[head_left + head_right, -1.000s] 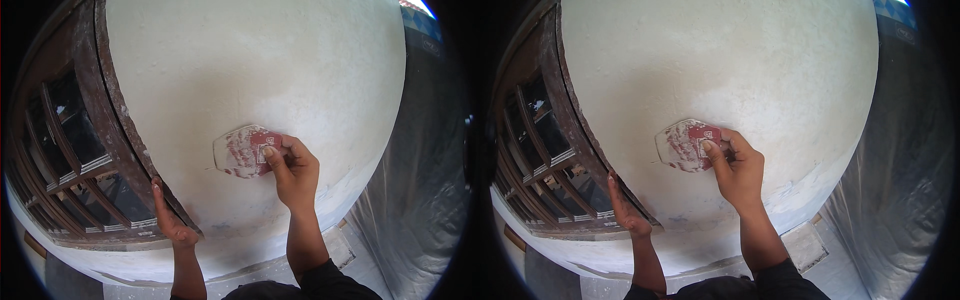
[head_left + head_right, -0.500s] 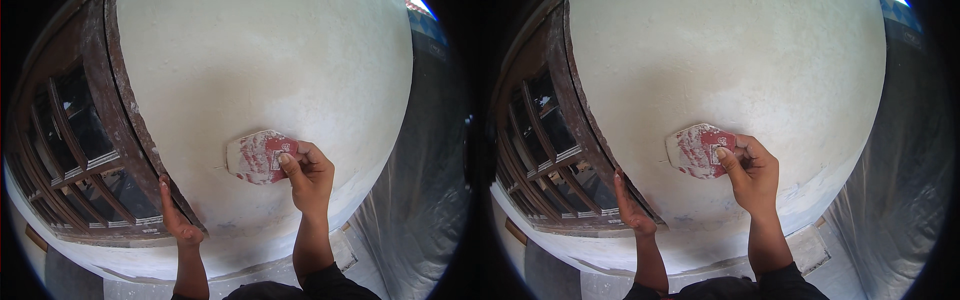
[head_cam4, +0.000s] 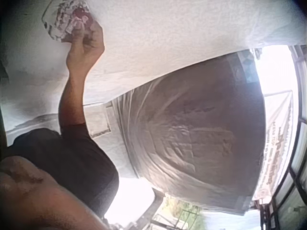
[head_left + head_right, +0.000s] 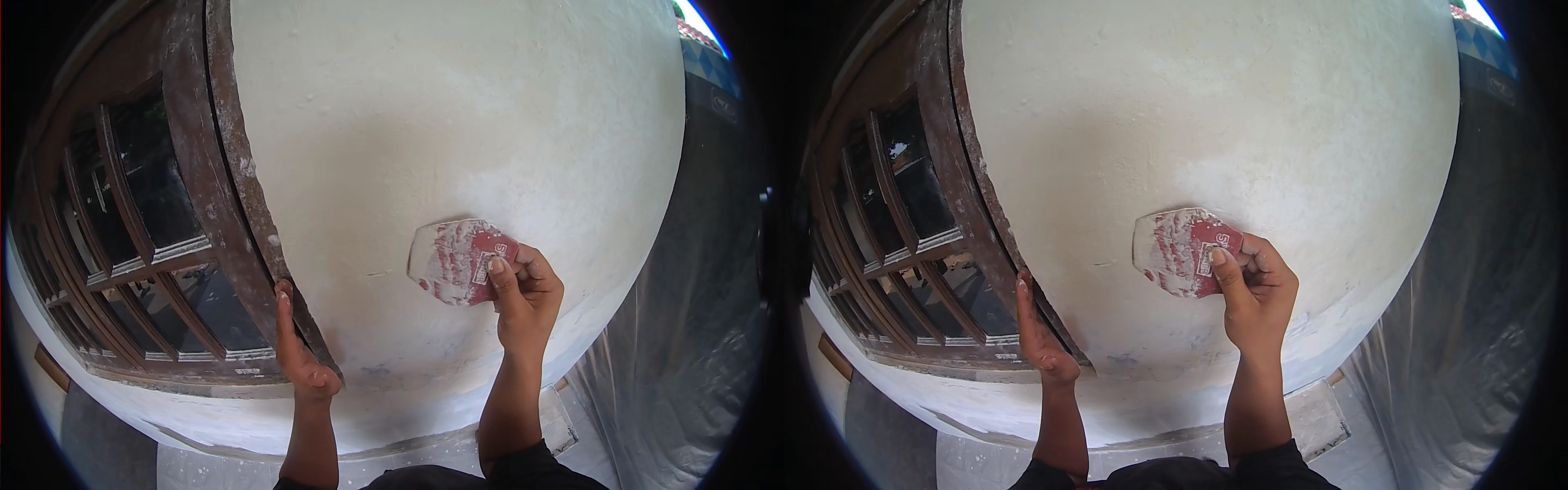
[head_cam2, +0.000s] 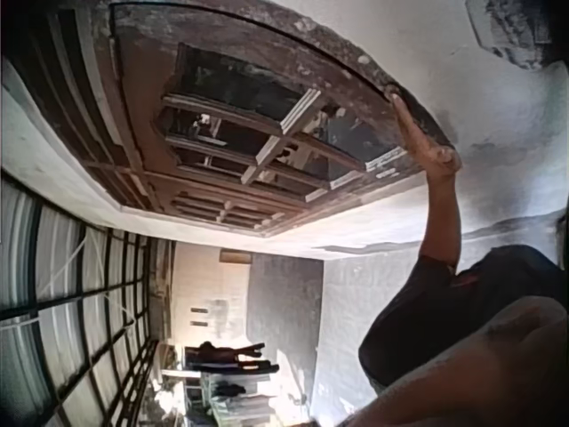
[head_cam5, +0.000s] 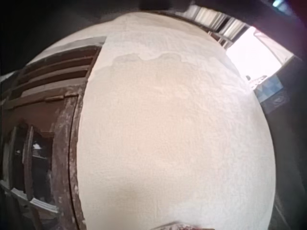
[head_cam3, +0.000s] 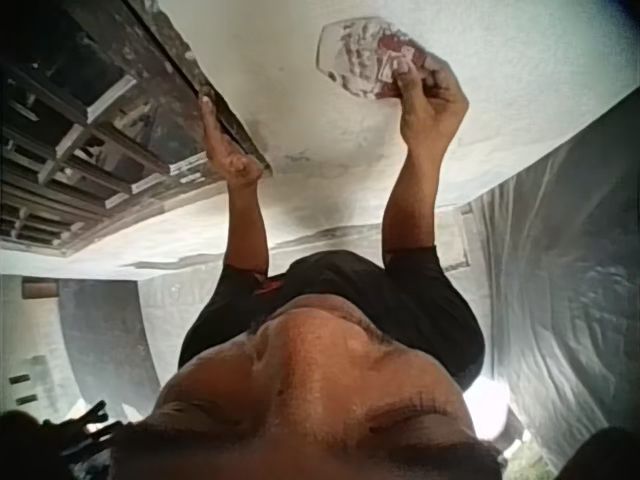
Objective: The person applies wall putty to a damaged area of an interior wall using a scraper.
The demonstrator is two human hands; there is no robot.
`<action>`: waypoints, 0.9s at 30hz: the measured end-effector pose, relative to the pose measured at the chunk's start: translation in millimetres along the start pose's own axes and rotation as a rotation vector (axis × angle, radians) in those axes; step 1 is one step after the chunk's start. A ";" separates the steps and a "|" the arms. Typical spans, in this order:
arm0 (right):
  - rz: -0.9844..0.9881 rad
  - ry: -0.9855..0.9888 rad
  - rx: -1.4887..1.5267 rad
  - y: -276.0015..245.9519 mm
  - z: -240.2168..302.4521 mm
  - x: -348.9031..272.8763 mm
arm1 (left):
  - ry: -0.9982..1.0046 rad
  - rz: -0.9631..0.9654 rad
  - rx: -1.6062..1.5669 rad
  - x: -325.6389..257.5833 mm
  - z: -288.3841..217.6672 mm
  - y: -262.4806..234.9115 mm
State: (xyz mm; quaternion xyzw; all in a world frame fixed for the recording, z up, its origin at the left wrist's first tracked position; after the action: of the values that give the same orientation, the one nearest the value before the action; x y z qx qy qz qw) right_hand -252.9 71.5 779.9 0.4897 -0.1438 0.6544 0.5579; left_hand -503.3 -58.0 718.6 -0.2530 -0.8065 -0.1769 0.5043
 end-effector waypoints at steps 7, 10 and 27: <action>0.130 -0.019 -0.076 30.5 -12.2 -1.3 | 0.000 -0.006 -0.003 -1.7 3.8 -4.5; -0.075 -0.001 -0.037 -3.2 -6.4 6.3 | 0.000 0.005 -0.005 -0.8 2.4 -1.3; 0.119 0.048 0.103 29.4 -5.0 -9.4 | -0.002 0.025 -0.030 -0.8 4.8 -0.3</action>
State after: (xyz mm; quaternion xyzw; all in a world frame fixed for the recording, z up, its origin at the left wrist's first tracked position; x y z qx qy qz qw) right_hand -281.9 59.8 780.5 0.4927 -0.1253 0.7044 0.4953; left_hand -506.7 -55.8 715.8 -0.2707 -0.8010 -0.1824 0.5018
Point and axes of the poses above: each hand's wrist, its own x-axis towards the middle knuckle, its own y-axis out of the palm, z = x × y, the point moved 7 cm from there along x, towards the middle knuckle, and after that the axes turned 10 degrees about -y, right-handed, at the moved point
